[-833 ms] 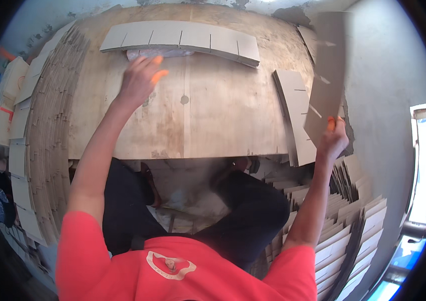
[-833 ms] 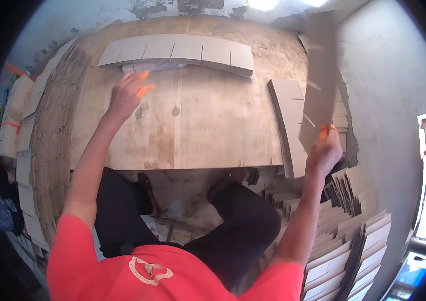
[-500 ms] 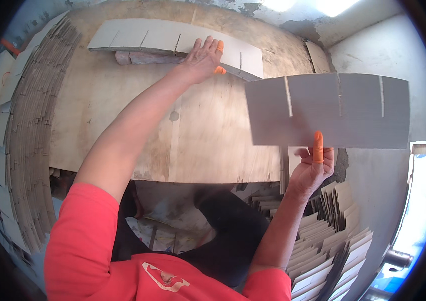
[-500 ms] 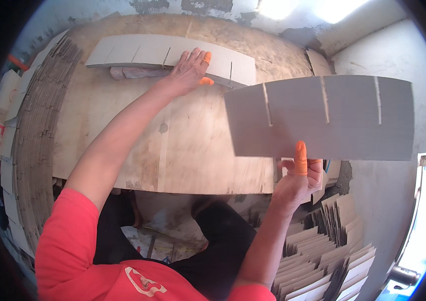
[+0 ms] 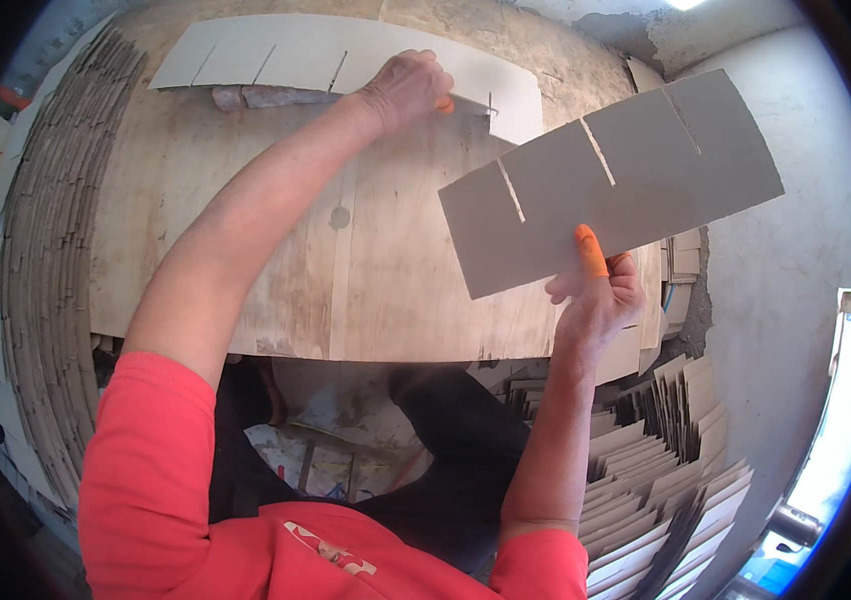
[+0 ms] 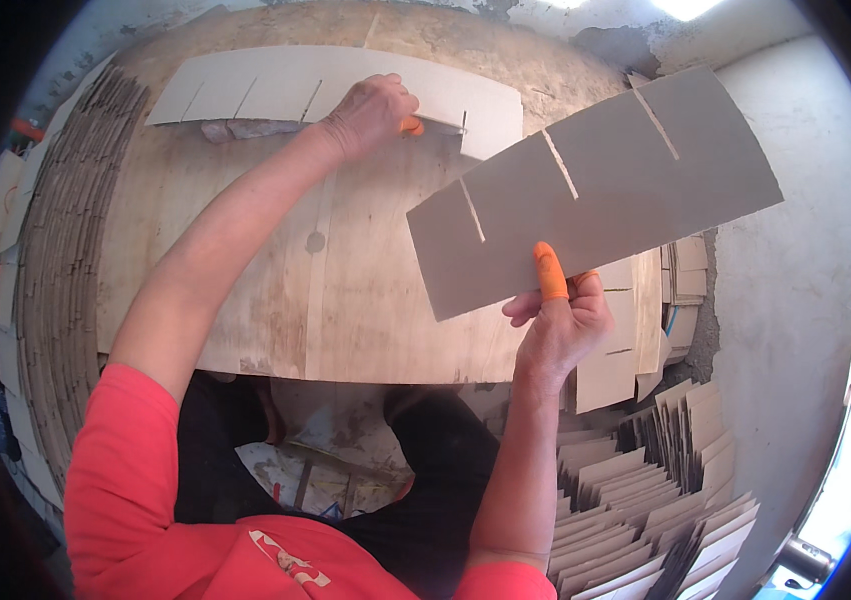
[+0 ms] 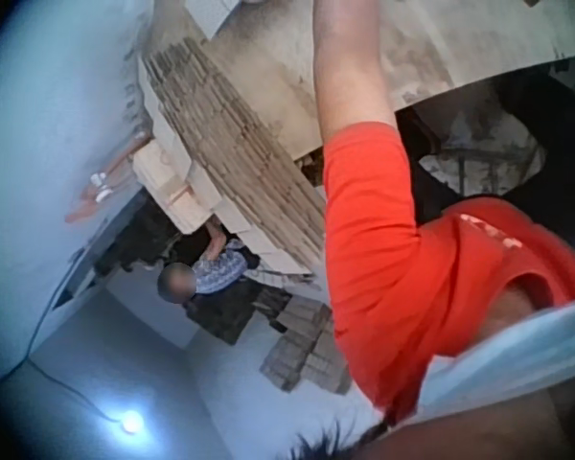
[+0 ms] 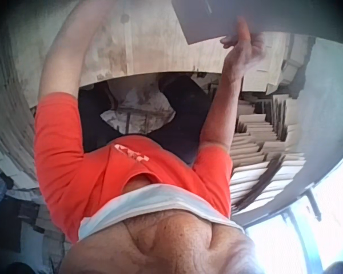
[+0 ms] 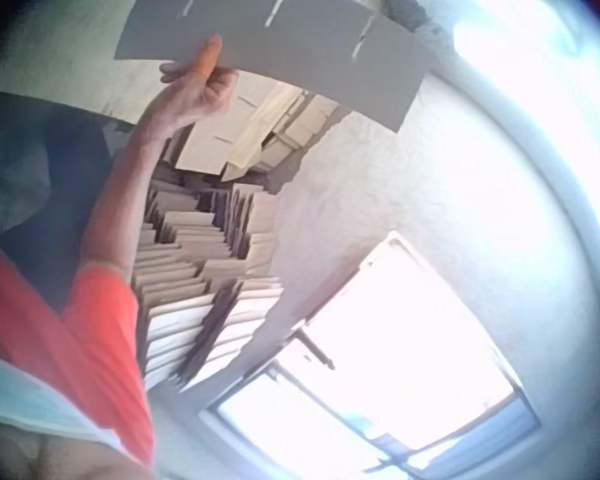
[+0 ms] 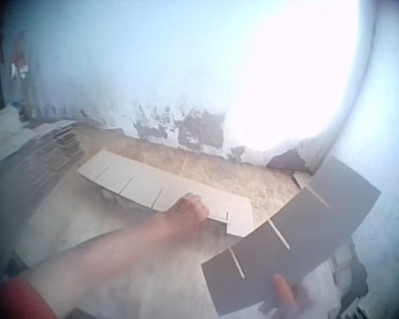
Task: The person sits on the floor and repeatedly folds pre-scored cardboard sheets into multi-compartment dividers. They pick up flat sheets, fold along scored lines to form a grid of compartments, and place the finished dividers into a growing stack. The process is continuous and repetitive.
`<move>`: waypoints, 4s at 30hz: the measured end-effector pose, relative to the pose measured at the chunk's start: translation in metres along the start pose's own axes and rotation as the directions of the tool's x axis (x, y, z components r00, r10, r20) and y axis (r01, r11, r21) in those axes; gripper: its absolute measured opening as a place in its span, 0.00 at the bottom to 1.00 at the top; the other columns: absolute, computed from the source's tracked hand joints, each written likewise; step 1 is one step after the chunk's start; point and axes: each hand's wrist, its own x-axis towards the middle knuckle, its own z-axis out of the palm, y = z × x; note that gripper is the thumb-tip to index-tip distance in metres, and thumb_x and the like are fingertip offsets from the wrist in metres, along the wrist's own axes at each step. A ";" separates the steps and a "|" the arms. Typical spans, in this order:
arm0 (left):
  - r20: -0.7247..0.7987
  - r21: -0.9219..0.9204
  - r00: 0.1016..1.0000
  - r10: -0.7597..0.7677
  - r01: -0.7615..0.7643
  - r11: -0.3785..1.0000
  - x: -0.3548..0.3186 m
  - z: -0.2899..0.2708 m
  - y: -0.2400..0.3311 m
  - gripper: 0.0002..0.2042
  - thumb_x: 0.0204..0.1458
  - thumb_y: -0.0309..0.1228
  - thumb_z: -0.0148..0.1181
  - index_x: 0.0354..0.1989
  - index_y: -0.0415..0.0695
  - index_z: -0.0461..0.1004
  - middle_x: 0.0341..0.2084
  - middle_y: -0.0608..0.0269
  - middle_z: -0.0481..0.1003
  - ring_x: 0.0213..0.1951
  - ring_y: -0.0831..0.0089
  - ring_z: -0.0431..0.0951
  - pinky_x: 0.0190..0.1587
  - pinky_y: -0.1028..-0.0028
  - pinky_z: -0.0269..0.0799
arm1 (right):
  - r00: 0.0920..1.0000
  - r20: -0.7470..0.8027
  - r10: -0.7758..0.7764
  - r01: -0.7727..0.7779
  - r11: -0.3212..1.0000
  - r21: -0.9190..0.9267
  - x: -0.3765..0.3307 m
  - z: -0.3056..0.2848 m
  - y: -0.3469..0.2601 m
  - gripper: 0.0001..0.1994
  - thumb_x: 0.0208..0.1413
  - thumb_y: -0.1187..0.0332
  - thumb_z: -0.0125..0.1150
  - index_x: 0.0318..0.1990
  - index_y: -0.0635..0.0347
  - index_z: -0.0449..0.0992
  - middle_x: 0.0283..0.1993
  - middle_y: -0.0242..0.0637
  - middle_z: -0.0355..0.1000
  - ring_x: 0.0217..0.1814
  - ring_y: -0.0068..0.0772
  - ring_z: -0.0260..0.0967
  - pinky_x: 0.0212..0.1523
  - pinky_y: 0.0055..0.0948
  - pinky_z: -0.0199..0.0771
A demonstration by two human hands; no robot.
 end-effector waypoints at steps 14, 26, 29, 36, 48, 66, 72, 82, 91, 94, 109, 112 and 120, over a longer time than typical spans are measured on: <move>0.098 0.331 0.934 0.343 -0.355 0.874 -0.020 -0.055 0.054 0.22 0.37 0.20 0.57 0.45 0.27 0.71 0.29 0.61 0.71 0.34 0.74 0.70 0.23 0.81 0.72 | 0.998 -0.035 -0.058 0.055 0.995 -0.080 -0.010 0.009 -0.004 0.04 0.55 0.75 0.62 0.36 0.66 0.76 0.20 0.34 0.72 0.13 0.21 0.66 0.18 0.17 0.65; 0.022 0.263 0.940 0.342 -0.335 0.905 -0.044 -0.068 0.069 0.21 0.38 0.22 0.56 0.44 0.26 0.72 0.29 0.60 0.71 0.33 0.72 0.70 0.20 0.78 0.68 | 0.993 0.049 -0.108 0.114 0.986 -0.122 -0.013 0.014 0.001 0.04 0.56 0.76 0.62 0.37 0.67 0.78 0.23 0.34 0.74 0.15 0.19 0.67 0.17 0.16 0.66; -0.018 0.242 0.917 0.399 -0.383 0.892 -0.052 -0.073 0.091 0.20 0.37 0.25 0.56 0.41 0.27 0.73 0.28 0.60 0.71 0.32 0.73 0.70 0.19 0.79 0.65 | 0.995 0.026 -0.092 0.094 0.991 -0.097 -0.013 0.020 0.002 0.04 0.56 0.76 0.61 0.37 0.67 0.78 0.23 0.33 0.74 0.15 0.19 0.67 0.17 0.16 0.66; 0.080 -0.012 0.905 0.419 -0.419 0.908 -0.077 -0.105 0.144 0.20 0.42 0.36 0.62 0.39 0.31 0.73 0.30 0.57 0.74 0.29 0.69 0.70 0.23 0.75 0.66 | 0.997 0.049 -0.054 0.061 0.983 -0.170 -0.012 0.027 0.011 0.01 0.56 0.80 0.58 0.33 0.67 0.74 0.21 0.32 0.71 0.15 0.18 0.66 0.15 0.17 0.64; 0.012 0.415 0.999 0.030 -0.032 0.909 -0.010 0.017 0.013 0.14 0.49 0.33 0.61 0.36 0.34 0.73 0.29 0.61 0.74 0.37 0.65 0.73 0.39 0.68 0.69 | 0.996 0.085 0.017 0.005 0.968 -0.251 -0.010 0.033 0.014 0.04 0.57 0.75 0.61 0.35 0.67 0.76 0.16 0.33 0.70 0.14 0.20 0.66 0.16 0.18 0.62; 0.049 -0.033 0.996 0.074 -0.072 0.997 0.009 -0.047 0.012 0.10 0.46 0.23 0.56 0.39 0.39 0.74 0.29 0.62 0.72 0.36 0.68 0.71 0.38 0.73 0.76 | 0.996 0.078 -0.046 0.062 0.972 -0.226 -0.011 0.033 0.019 0.09 0.56 0.77 0.62 0.25 0.64 0.70 0.15 0.30 0.67 0.13 0.17 0.65 0.13 0.18 0.61; -0.015 0.116 0.983 0.181 -0.178 0.977 0.007 -0.061 0.029 0.16 0.42 0.20 0.57 0.42 0.33 0.72 0.33 0.63 0.72 0.37 0.70 0.71 0.37 0.76 0.77 | 0.991 0.106 -0.078 0.099 0.972 -0.211 -0.014 0.035 0.015 0.09 0.55 0.77 0.62 0.25 0.64 0.70 0.15 0.31 0.67 0.12 0.17 0.65 0.13 0.18 0.61; -0.170 0.287 0.873 0.457 -0.399 0.871 -0.008 -0.100 0.079 0.09 0.37 0.24 0.59 0.30 0.35 0.74 0.25 0.67 0.70 0.33 0.75 0.70 0.25 0.82 0.72 | 0.985 0.169 -0.040 0.086 0.958 -0.275 -0.007 0.028 0.006 0.05 0.54 0.78 0.63 0.29 0.67 0.72 0.19 0.34 0.70 0.14 0.17 0.65 0.15 0.19 0.61; -0.138 0.140 0.867 0.479 -0.462 0.876 -0.045 -0.134 0.149 0.05 0.36 0.27 0.61 0.23 0.41 0.75 0.20 0.70 0.69 0.33 0.76 0.68 0.24 0.79 0.70 | 0.985 -0.005 -0.175 0.171 0.969 -0.180 -0.009 0.017 -0.027 0.05 0.50 0.78 0.67 0.33 0.64 0.77 0.20 0.26 0.69 0.14 0.13 0.56 0.13 0.17 0.50; -0.273 -0.241 0.932 0.240 -0.308 0.920 -0.040 -0.131 0.140 0.14 0.41 0.37 0.65 0.28 0.38 0.75 0.24 0.64 0.73 0.33 0.71 0.71 0.27 0.74 0.71 | 0.987 -0.043 -0.152 0.145 0.980 -0.138 -0.011 0.015 -0.027 0.05 0.50 0.76 0.68 0.34 0.64 0.78 0.20 0.26 0.68 0.14 0.13 0.56 0.13 0.17 0.50; 0.157 0.360 0.986 0.050 -0.104 0.927 -0.005 0.003 0.011 0.03 0.41 0.22 0.57 0.23 0.43 0.69 0.22 0.62 0.71 0.34 0.69 0.73 0.36 0.73 0.72 | 0.973 -0.061 -0.224 0.212 0.964 -0.163 -0.009 0.014 -0.020 0.05 0.51 0.74 0.68 0.32 0.61 0.77 0.19 0.27 0.69 0.12 0.13 0.56 0.11 0.17 0.44; -0.107 0.235 0.991 0.082 -0.055 0.970 -0.008 0.000 0.003 0.06 0.43 0.23 0.59 0.20 0.43 0.68 0.18 0.63 0.71 0.31 0.67 0.74 0.33 0.71 0.73 | 0.969 -0.050 -0.243 0.231 0.958 -0.172 -0.010 0.014 -0.020 0.05 0.52 0.74 0.68 0.32 0.61 0.77 0.19 0.28 0.69 0.12 0.13 0.56 0.12 0.16 0.45; -0.033 -0.311 0.993 -0.112 0.096 0.946 -0.005 -0.037 -0.001 0.08 0.45 0.32 0.66 0.26 0.41 0.75 0.21 0.65 0.73 0.30 0.67 0.70 0.34 0.70 0.71 | 0.978 -0.104 -0.181 0.176 0.983 -0.058 -0.013 0.019 -0.020 0.06 0.51 0.77 0.67 0.36 0.63 0.77 0.22 0.27 0.70 0.13 0.14 0.58 0.11 0.17 0.51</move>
